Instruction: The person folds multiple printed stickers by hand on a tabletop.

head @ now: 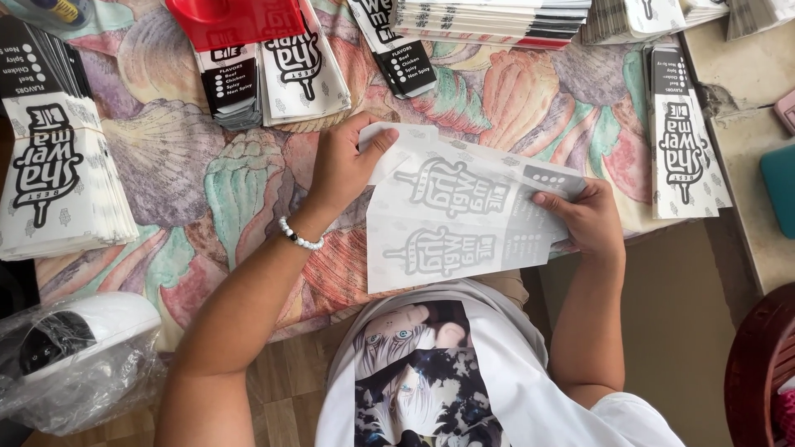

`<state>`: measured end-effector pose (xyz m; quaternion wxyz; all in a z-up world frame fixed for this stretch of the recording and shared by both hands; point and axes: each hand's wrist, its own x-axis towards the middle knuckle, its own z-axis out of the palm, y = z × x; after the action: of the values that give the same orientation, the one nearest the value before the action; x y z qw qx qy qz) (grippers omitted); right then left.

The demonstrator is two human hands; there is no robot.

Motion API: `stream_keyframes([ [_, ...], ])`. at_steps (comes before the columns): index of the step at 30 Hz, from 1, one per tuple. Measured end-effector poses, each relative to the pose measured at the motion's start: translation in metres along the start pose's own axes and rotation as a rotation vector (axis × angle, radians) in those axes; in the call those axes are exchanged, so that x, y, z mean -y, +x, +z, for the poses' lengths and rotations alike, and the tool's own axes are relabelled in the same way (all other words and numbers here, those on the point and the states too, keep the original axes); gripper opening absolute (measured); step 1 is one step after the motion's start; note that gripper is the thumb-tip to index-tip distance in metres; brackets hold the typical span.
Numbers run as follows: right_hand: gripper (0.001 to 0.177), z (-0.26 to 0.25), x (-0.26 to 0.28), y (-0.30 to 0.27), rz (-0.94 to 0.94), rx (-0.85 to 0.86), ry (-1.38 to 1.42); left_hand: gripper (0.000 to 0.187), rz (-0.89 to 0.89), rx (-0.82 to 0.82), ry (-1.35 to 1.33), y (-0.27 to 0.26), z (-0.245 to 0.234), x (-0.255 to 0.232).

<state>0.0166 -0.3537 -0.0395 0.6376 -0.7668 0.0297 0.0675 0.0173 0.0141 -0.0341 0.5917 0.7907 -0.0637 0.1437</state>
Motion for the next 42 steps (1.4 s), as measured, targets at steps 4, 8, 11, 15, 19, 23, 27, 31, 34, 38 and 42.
stream_keyframes([
  [4, 0.019, -0.006, -0.020, 0.010, -0.023, -0.003, 0.037, 0.022, -0.022, -0.031, -0.029, -0.002, 0.000, -0.003],
  [8, 0.018, -0.005, -0.011, 0.003, -0.022, 0.011, 0.051, 0.022, -0.082, -0.013, -0.197, 0.002, 0.004, -0.003],
  [11, 0.017, -0.008, -0.017, 0.009, -0.044, 0.034, 0.066, 0.029, -0.167, 0.004, -0.334, 0.004, 0.007, 0.002],
  [15, 0.015, -0.008, -0.015, 0.003, -0.056, 0.051, 0.108, 0.021, -0.284, 0.028, -0.469, -0.001, 0.013, 0.009],
  [19, 0.015, -0.011, -0.031, 0.010, -0.085, 0.066, 0.099, 0.023, -0.189, 0.025, -0.411, 0.000, 0.009, 0.006],
  [23, 0.013, -0.019, -0.051, 0.017, -0.128, 0.056, 0.152, 0.058, -0.135, 0.174, -0.436, -0.002, -0.002, -0.007],
  [27, 0.015, -0.019, -0.044, 0.015, -0.127, 0.038, 0.167, 0.038, -0.340, 0.203, -0.548, -0.007, 0.014, -0.003],
  [31, 0.017, -0.025, -0.052, 0.020, -0.115, -0.010, 0.187, 0.032, -0.310, 0.128, -0.555, -0.003, 0.016, 0.009],
  [34, 0.021, -0.023, -0.049, 0.019, -0.098, -0.070, 0.186, 0.007, -0.155, 0.105, -0.233, -0.002, 0.008, -0.001],
  [38, 0.028, -0.002, -0.001, 0.001, -0.150, -0.072, 0.123, 0.011, -0.186, 0.078, -0.223, 0.000, 0.006, -0.012],
  [42, 0.025, -0.012, -0.025, 0.012, -0.155, -0.092, 0.119, 0.013, -0.248, 0.119, -0.413, 0.004, 0.005, -0.011],
])
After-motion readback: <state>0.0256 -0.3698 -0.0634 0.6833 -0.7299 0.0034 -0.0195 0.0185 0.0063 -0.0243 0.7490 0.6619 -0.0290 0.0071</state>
